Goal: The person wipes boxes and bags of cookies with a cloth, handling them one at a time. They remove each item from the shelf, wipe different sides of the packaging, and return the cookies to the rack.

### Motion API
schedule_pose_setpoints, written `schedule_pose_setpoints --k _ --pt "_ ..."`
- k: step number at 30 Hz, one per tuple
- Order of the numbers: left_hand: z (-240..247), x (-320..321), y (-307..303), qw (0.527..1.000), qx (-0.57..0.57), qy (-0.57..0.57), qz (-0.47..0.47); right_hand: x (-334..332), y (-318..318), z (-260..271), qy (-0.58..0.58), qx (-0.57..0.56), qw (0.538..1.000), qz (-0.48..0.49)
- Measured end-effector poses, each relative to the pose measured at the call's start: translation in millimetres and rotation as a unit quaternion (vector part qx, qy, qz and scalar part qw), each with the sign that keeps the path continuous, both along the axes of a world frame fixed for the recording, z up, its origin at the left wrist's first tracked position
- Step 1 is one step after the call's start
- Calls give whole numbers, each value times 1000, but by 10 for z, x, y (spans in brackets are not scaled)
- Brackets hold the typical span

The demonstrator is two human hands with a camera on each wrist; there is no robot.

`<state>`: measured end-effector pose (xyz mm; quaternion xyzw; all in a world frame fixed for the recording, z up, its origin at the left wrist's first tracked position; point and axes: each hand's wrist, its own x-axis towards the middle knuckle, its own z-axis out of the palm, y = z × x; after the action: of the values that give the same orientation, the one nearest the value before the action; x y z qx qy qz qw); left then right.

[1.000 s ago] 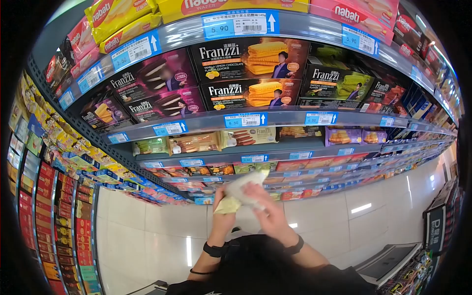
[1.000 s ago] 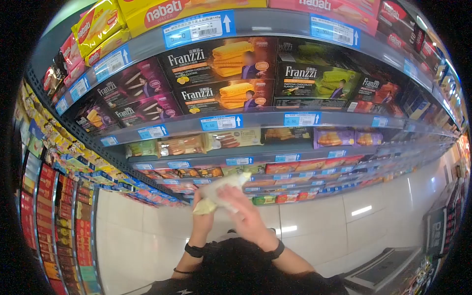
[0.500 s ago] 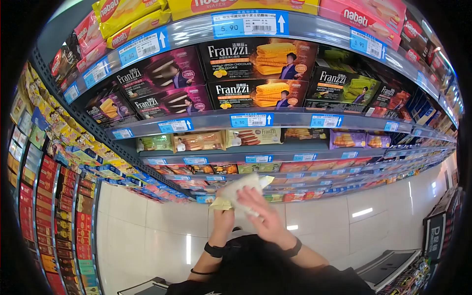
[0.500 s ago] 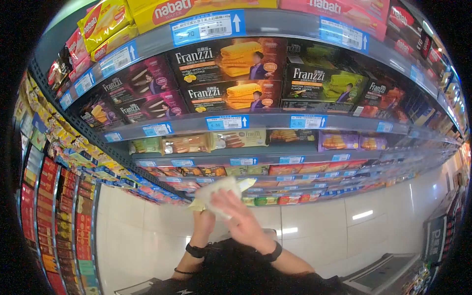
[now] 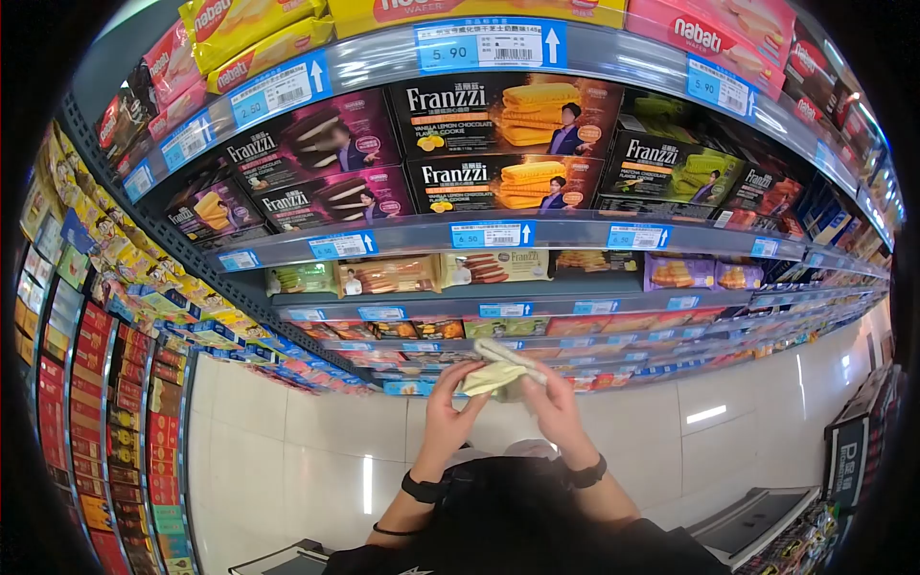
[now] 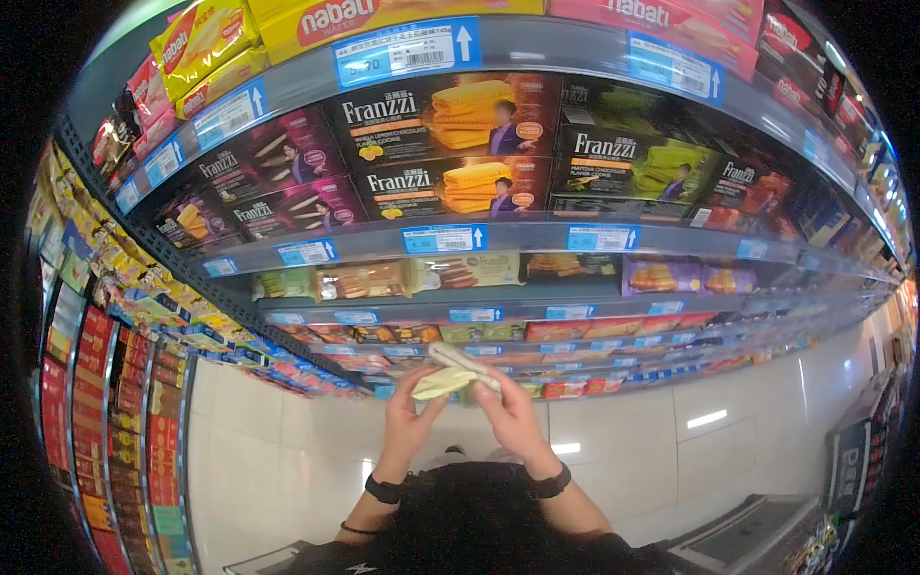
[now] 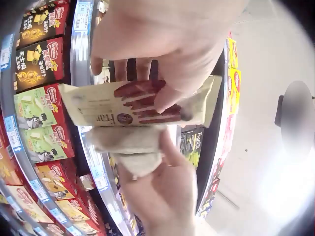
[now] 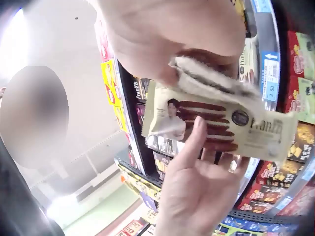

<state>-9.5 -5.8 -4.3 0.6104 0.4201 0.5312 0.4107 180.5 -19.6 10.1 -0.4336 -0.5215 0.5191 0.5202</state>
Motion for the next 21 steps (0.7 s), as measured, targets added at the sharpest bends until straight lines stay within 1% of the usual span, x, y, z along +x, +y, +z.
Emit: schedule_pose_setpoints --k 2,3,4,5,6,7,9,11,13,15,17,19,20,21 --pt "86 -10 -7 999 -19 25 10 71 -36 -3 94 27 995 1" --pt "159 -31 -18 999 -22 41 -24 102 -30 6 95 26 995 0" --pt "222 -47 -19 996 -24 58 -58 137 4 30 145 4 989 0" --pt "201 -62 -15 996 -24 58 -58 169 32 57 195 -18 981 -2" --pt "155 -74 -14 994 -34 71 -78 198 26 97 186 -11 982 29" --pt "138 -81 -6 991 -44 84 -98 208 16 139 186 -11 982 27" --pt "161 -114 -20 990 -57 85 -97 217 -13 191 61 29 996 55" --pt "168 -133 -40 989 -71 84 -96 306 25 143 56 23 997 56" --pt "159 -162 -58 984 -157 -46 -70 408 73 95 51 20 997 60" --pt "63 -248 -28 982 -161 -45 -88 470 83 64 57 -26 995 77" --pt "68 -255 -7 979 -165 -46 -106 338 61 108 60 -17 996 66" --pt "116 -236 7 976 -166 40 -134 240 53 123 64 -9 996 53" --pt "62 -233 -2 976 -166 40 -134 213 70 116 84 -5 995 50" --pt "-37 -233 -10 978 -170 -3 -118 200 96 110 104 1 993 48"
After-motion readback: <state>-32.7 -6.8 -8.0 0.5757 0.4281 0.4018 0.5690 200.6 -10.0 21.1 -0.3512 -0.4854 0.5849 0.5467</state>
